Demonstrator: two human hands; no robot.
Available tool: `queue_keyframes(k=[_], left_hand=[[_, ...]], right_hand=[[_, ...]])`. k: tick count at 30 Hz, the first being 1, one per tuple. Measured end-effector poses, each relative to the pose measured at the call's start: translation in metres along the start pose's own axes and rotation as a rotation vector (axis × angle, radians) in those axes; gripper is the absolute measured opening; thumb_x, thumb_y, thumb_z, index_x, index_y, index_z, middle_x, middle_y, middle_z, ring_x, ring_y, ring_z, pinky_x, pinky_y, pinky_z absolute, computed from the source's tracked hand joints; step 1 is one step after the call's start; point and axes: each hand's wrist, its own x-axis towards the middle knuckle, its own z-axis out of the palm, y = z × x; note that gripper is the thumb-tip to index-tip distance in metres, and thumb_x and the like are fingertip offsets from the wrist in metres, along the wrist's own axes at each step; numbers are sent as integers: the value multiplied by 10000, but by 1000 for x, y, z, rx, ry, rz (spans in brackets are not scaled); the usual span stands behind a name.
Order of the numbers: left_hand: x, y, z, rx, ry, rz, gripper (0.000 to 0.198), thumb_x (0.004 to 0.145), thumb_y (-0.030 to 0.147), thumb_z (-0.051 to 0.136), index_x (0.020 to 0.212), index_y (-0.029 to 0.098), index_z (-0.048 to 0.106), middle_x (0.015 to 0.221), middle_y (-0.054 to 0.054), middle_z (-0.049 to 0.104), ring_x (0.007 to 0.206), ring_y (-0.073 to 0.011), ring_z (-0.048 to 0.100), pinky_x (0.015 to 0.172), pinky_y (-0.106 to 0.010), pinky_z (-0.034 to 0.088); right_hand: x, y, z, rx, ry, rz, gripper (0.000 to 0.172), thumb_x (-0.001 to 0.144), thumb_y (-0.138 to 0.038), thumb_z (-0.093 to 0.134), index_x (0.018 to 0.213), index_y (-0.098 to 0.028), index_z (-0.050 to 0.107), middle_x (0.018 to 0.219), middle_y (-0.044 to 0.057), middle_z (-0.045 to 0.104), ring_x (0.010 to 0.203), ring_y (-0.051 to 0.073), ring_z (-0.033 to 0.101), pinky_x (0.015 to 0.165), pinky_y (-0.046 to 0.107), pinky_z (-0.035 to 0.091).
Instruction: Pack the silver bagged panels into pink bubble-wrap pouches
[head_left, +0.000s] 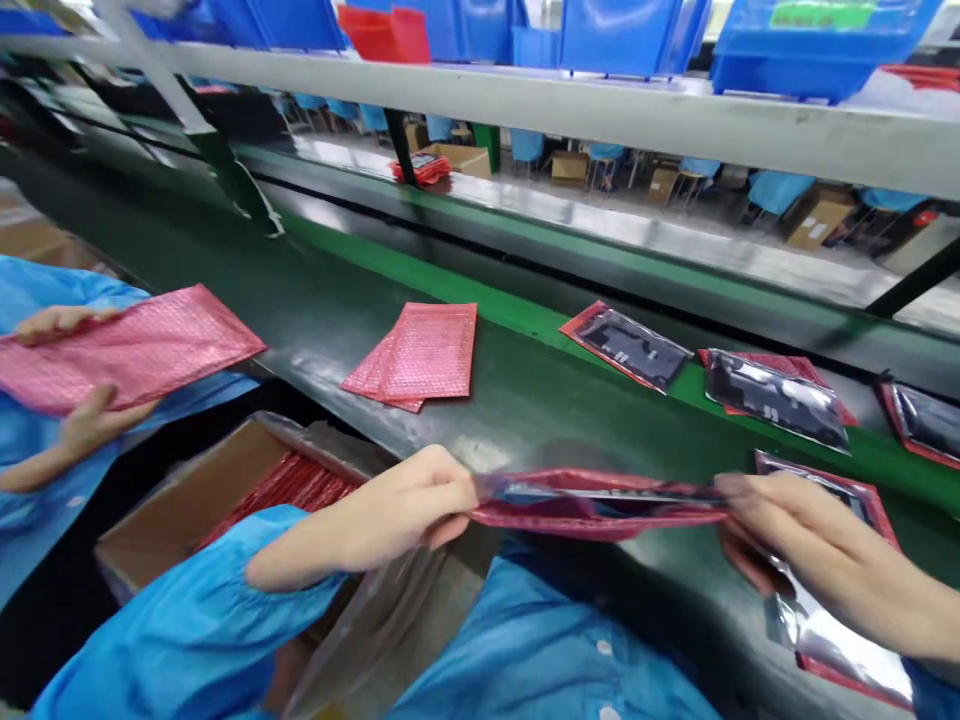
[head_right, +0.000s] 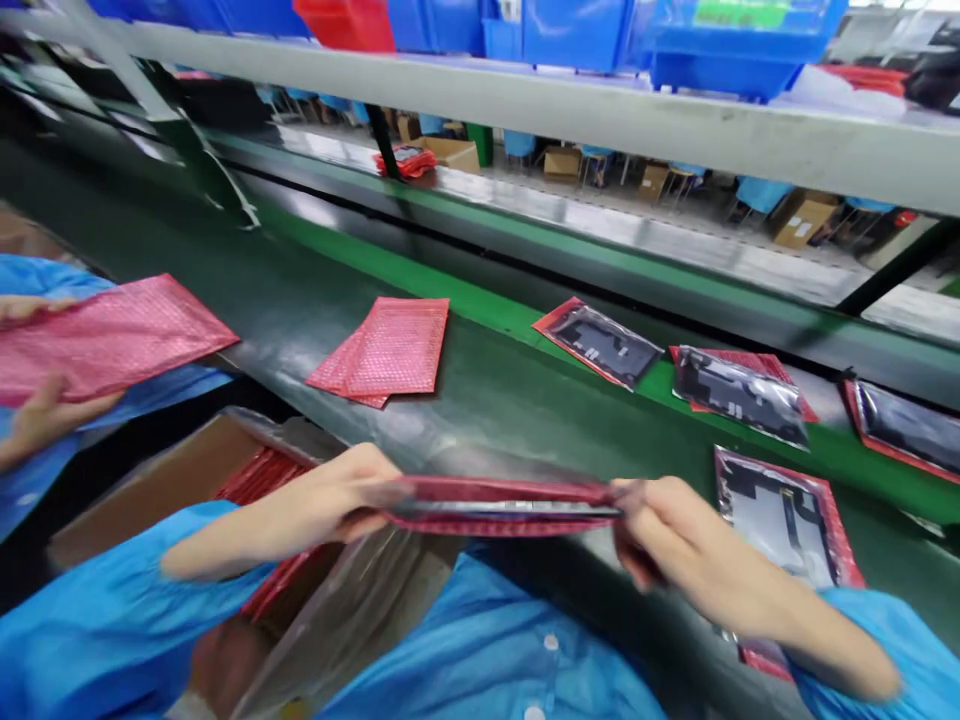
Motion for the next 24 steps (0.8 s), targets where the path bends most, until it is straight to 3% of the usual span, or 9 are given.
queue_keyframes(k=[3,6,13,16,20,24], left_hand=[[1,-7,-11,-120,47,-13,550,871,460,520,391,206,434,344,13,353,363,-91,256,411,-264,194],[7,-3,-21,-217,75,11,590,846,486,539,341,224,383,287,6,294,325,-91,245,394,-270,188],[26,9,-32,-378,231,109,601,843,501,568,361,234,328,261,26,265,284,-75,205,374,-257,191],[31,15,-39,-414,264,154,588,839,492,579,365,231,351,255,30,265,280,-84,249,375,-251,234],[49,17,-56,-345,390,178,495,827,462,595,414,213,482,325,-3,458,363,-133,460,442,-255,384],[63,2,-89,-137,726,314,367,852,405,577,606,162,701,620,-68,717,640,-191,671,681,-301,533]], right_hand=[[15,-2,0,6,-1,-43,541,836,-662,614,484,-253,582,445,18,517,434,147,412,460,294,378],[38,-9,0,40,47,-43,557,831,-670,609,467,-260,511,403,0,473,406,127,360,440,283,346],[70,-36,2,-70,113,-160,572,840,-679,566,458,-267,455,383,-1,473,402,132,382,460,281,350],[75,-39,-3,-132,167,-230,581,945,-626,462,501,-253,480,440,14,527,448,149,434,501,292,377],[105,-35,-11,-273,97,-329,524,1037,-447,346,618,-218,562,621,31,626,628,172,556,606,283,422],[156,-54,-12,-399,277,-548,430,1002,-412,461,613,-229,470,560,-27,496,541,135,431,539,273,335]])
